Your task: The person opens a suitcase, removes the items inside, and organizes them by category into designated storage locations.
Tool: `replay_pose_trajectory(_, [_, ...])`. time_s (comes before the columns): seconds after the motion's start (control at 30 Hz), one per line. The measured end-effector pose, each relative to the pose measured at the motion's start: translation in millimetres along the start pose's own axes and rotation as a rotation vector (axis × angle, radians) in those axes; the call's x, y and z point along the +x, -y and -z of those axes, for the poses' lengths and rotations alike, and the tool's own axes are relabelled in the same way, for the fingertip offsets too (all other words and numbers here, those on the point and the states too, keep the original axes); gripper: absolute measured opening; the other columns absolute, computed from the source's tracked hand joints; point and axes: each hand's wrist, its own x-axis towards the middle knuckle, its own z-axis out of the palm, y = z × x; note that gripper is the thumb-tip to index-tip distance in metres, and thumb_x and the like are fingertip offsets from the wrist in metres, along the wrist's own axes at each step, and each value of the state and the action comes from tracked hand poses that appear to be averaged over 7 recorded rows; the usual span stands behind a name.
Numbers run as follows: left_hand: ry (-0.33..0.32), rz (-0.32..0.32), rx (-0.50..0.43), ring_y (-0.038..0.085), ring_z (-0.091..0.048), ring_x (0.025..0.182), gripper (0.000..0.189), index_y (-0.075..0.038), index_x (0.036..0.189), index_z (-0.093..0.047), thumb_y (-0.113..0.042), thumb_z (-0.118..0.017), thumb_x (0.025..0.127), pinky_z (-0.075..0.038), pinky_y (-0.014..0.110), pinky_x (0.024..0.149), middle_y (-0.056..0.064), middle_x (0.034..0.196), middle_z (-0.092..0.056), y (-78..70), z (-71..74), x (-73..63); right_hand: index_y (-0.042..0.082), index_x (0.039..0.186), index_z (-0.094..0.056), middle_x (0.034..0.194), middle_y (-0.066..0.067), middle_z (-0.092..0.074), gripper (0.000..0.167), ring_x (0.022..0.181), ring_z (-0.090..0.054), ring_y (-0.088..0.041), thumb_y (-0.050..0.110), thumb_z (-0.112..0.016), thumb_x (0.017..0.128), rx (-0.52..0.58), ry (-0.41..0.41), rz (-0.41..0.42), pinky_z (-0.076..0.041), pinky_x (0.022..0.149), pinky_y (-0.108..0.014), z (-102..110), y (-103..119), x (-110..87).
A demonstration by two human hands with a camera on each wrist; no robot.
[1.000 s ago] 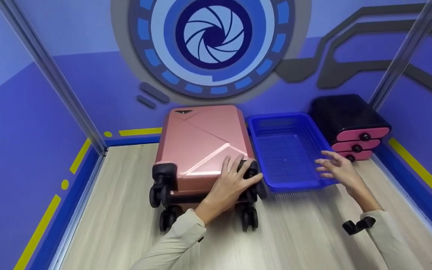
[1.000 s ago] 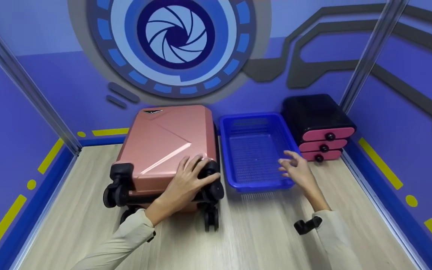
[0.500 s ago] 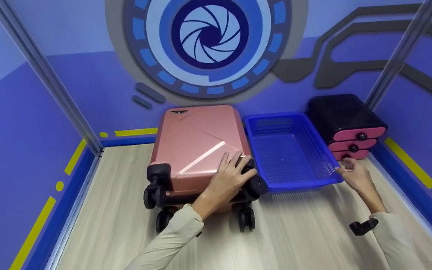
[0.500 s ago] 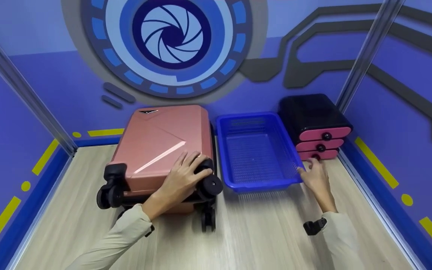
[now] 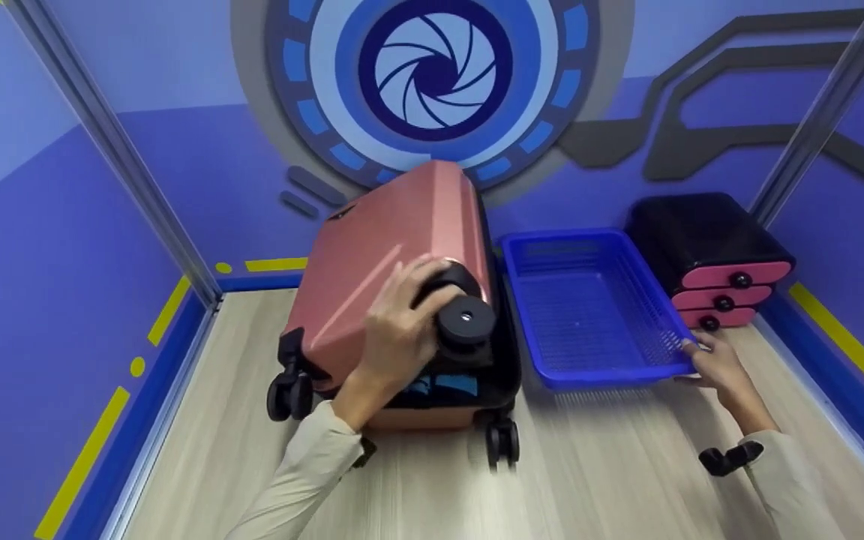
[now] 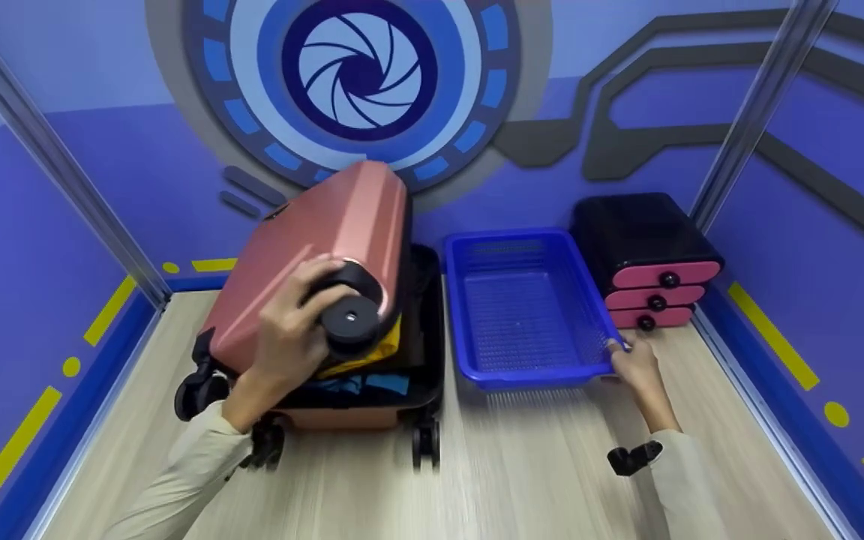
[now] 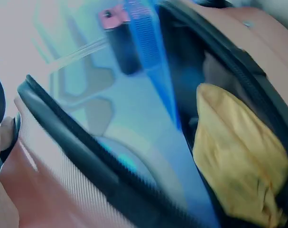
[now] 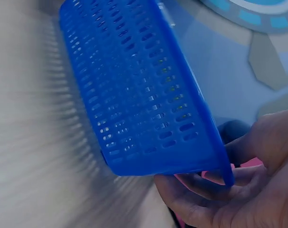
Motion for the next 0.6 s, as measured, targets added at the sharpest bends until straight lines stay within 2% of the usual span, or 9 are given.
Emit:
replay_pose_trajectory(0.1, [-0.096,0.076,-0.033,0.036,-0.064,0.125,0.02,-0.013,0.111,-0.075,-0.012,-0.074,0.091,-0.052,0.055,0.109,0.015,0.13,-0.069,6.9,14.0,6.7,-0.023,0.153,-0.019,0.129,-0.035,-0.052,0.06,0.085,-0.065,-0.001,0.021,-0.032,0.113,0.036,0.003,-0.018,-0.065,0.085,-0.04,2.4,-1.8,-1.2])
replay_pose_trajectory(0.17, [-0.152,0.11,-0.07,0.036,-0.065,0.125,0.02,-0.01,0.111,-0.076,-0.019,-0.076,0.093,-0.049,0.054,0.113,0.017,0.131,-0.068,11.9,22.9,10.3,-0.023,0.153,-0.019,0.132,-0.036,-0.05,0.062,0.088,-0.064,-0.001,0.023,-0.031,0.113,0.034,-0.001,-0.017,-0.064,0.086,-0.04,4.1,-2.0,-1.1])
replay_pose_trajectory(0.3, [-0.27,0.15,-0.14,0.039,-0.065,0.122,0.031,-0.003,0.11,-0.076,-0.028,-0.081,0.093,-0.048,0.055,0.113,0.025,0.128,-0.067,20.3,42.0,10.8,-0.023,0.153,-0.019,0.138,-0.041,-0.045,0.063,0.089,-0.065,-0.002,0.025,-0.03,0.114,0.018,-0.004,-0.016,-0.064,0.086,-0.039,6.7,-3.2,-0.5])
replay_pose_trajectory(0.4, [-0.349,0.203,-0.134,0.039,-0.064,0.12,0.038,-0.001,0.109,-0.075,-0.031,-0.085,0.088,-0.051,0.047,0.111,0.027,0.125,-0.066,24.3,61.3,7.2,-0.024,0.152,-0.02,0.128,-0.033,-0.055,0.062,0.086,-0.066,-0.002,0.024,-0.032,0.114,0.028,0.019,-0.037,-0.064,0.086,-0.039,6.8,-5.0,-0.4])
replay_pose_trajectory(0.47, [-0.405,0.252,-0.102,0.035,-0.063,0.119,0.04,0.001,0.107,-0.073,-0.026,-0.088,0.082,-0.052,0.041,0.108,0.027,0.122,-0.066,27.5,76.6,6.5,-0.024,0.15,-0.024,0.116,-0.022,-0.063,0.061,0.083,-0.066,-0.002,0.023,-0.033,0.114,0.041,0.031,-0.059,-0.065,0.085,-0.039,6.4,-5.2,-0.7])
replay_pose_trajectory(0.53, [-0.481,0.305,-0.102,0.032,-0.062,0.118,0.035,0.006,0.105,-0.07,-0.015,-0.084,0.08,-0.05,0.039,0.108,0.027,0.119,-0.066,30.6,92.4,8.9,-0.025,0.149,-0.025,0.107,-0.011,-0.064,0.061,0.079,-0.066,-0.002,0.023,-0.034,0.113,0.041,0.031,-0.074,-0.065,0.084,-0.038,6.4,-3.7,-0.9])
replay_pose_trajectory(0.6, [-0.577,0.358,-0.119,0.029,-0.061,0.117,0.032,0.012,0.104,-0.067,-0.002,-0.079,0.079,-0.05,0.038,0.107,0.023,0.117,-0.067,35.2,107.4,12.4,-0.025,0.147,-0.027,0.102,-0.008,-0.063,0.06,0.077,-0.065,-0.002,0.023,-0.035,0.113,0.036,0.019,-0.078,-0.065,0.083,-0.038,6.9,-1.4,-1.1])
